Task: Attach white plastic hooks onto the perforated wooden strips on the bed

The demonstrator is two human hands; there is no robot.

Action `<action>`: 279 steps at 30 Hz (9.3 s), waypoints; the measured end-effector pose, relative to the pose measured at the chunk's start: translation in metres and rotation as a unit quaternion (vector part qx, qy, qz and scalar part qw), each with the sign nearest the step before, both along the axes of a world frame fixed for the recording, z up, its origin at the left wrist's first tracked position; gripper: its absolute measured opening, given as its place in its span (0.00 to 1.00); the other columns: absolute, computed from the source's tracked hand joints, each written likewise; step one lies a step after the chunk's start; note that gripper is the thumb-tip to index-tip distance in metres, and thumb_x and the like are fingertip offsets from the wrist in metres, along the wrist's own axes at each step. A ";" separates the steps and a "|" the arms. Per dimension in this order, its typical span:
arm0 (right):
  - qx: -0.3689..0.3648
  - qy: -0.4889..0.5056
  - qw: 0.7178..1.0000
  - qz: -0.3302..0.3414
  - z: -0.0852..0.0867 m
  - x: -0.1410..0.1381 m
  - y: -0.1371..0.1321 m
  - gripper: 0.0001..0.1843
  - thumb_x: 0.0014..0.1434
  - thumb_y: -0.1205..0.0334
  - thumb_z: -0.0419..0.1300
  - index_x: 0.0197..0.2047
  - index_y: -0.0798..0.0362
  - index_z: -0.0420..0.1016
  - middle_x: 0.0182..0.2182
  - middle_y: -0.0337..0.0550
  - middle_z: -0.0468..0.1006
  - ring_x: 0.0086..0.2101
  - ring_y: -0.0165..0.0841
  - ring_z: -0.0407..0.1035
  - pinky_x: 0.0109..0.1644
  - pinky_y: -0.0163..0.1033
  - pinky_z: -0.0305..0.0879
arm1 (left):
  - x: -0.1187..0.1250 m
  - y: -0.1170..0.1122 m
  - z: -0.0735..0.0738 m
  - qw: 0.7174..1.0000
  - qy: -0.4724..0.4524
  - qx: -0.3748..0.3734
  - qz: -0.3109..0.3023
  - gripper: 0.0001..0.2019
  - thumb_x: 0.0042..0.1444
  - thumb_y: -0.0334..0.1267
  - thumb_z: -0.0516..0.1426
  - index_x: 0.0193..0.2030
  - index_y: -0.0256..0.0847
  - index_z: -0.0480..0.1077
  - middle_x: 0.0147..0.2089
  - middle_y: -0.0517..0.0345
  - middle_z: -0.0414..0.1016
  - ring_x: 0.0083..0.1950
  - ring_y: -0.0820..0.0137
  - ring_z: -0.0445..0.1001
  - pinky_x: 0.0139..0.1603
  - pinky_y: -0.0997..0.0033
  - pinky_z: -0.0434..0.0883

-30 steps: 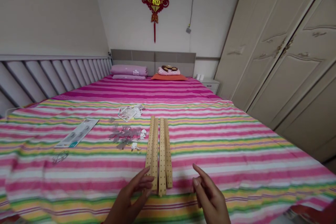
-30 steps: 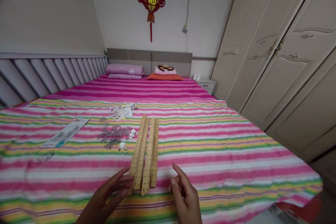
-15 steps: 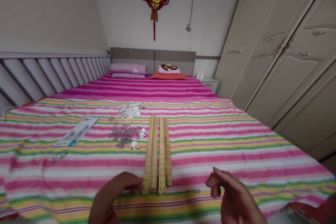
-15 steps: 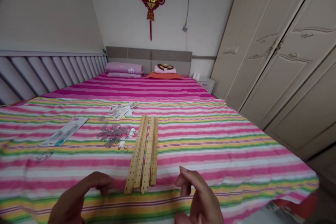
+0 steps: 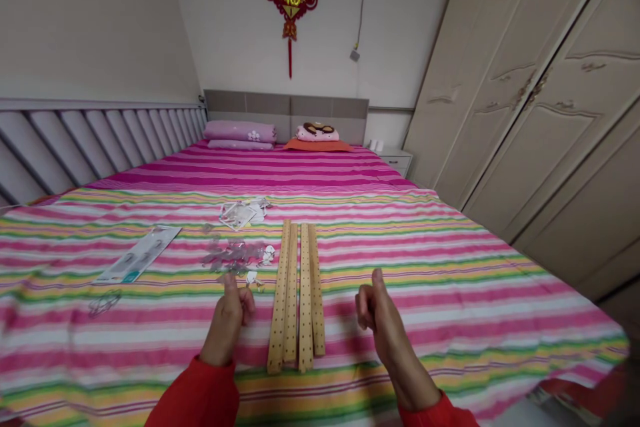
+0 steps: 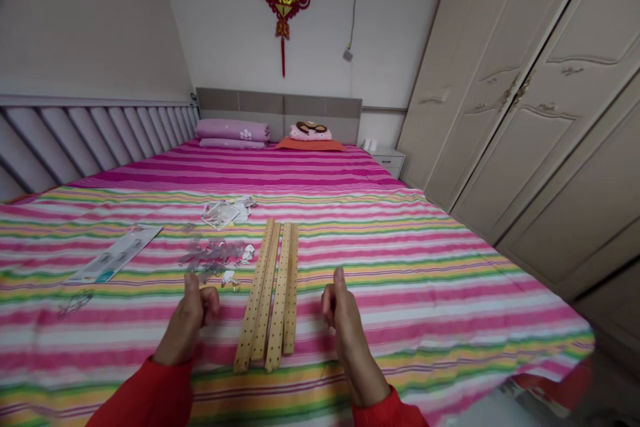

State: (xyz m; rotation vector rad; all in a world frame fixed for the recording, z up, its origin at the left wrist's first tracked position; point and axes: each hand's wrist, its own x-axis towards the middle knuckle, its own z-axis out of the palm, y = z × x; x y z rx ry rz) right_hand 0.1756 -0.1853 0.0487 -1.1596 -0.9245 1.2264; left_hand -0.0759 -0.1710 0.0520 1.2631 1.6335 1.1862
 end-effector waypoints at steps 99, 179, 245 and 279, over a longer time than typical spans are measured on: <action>0.058 -0.110 0.991 -0.050 -0.096 -0.036 -0.032 0.16 0.51 0.49 0.63 0.25 0.53 0.68 0.15 0.31 0.65 0.17 0.25 0.56 0.21 0.31 0.53 | 0.091 -0.012 -0.072 0.984 -0.137 -0.044 -0.108 0.13 0.38 0.45 0.62 0.28 0.36 0.71 0.25 0.59 0.74 0.29 0.71 0.72 0.31 0.72 0.68; -0.119 0.189 0.967 0.119 -0.118 -0.036 -0.039 0.16 0.39 0.57 0.70 0.32 0.58 0.79 0.16 0.35 0.69 0.12 0.19 0.49 0.15 0.29 0.39 | 0.083 -0.003 -0.090 0.889 0.389 0.112 -0.215 0.22 0.57 0.29 0.45 0.58 0.42 0.65 0.57 0.48 0.71 0.65 0.61 0.58 0.62 0.49 0.52; -0.046 0.127 0.991 -0.011 -0.054 -0.021 0.030 0.20 0.33 0.52 0.73 0.24 0.58 0.75 0.16 0.40 0.77 0.17 0.28 0.69 0.21 0.30 0.64 | 0.094 0.020 -0.057 0.950 0.160 0.222 -0.149 0.04 0.55 0.35 0.53 0.32 0.42 0.69 0.31 0.59 0.71 0.32 0.72 0.72 0.32 0.72 0.72; -0.105 0.041 0.994 0.006 -0.091 -0.013 0.046 0.11 0.37 0.59 0.68 0.19 0.56 0.73 0.11 0.38 0.73 0.13 0.27 0.65 0.18 0.31 0.62 | 0.085 0.019 -0.094 0.885 0.382 0.170 -0.207 0.20 0.55 0.27 0.48 0.49 0.49 0.73 0.51 0.57 0.77 0.57 0.59 0.67 0.55 0.48 0.57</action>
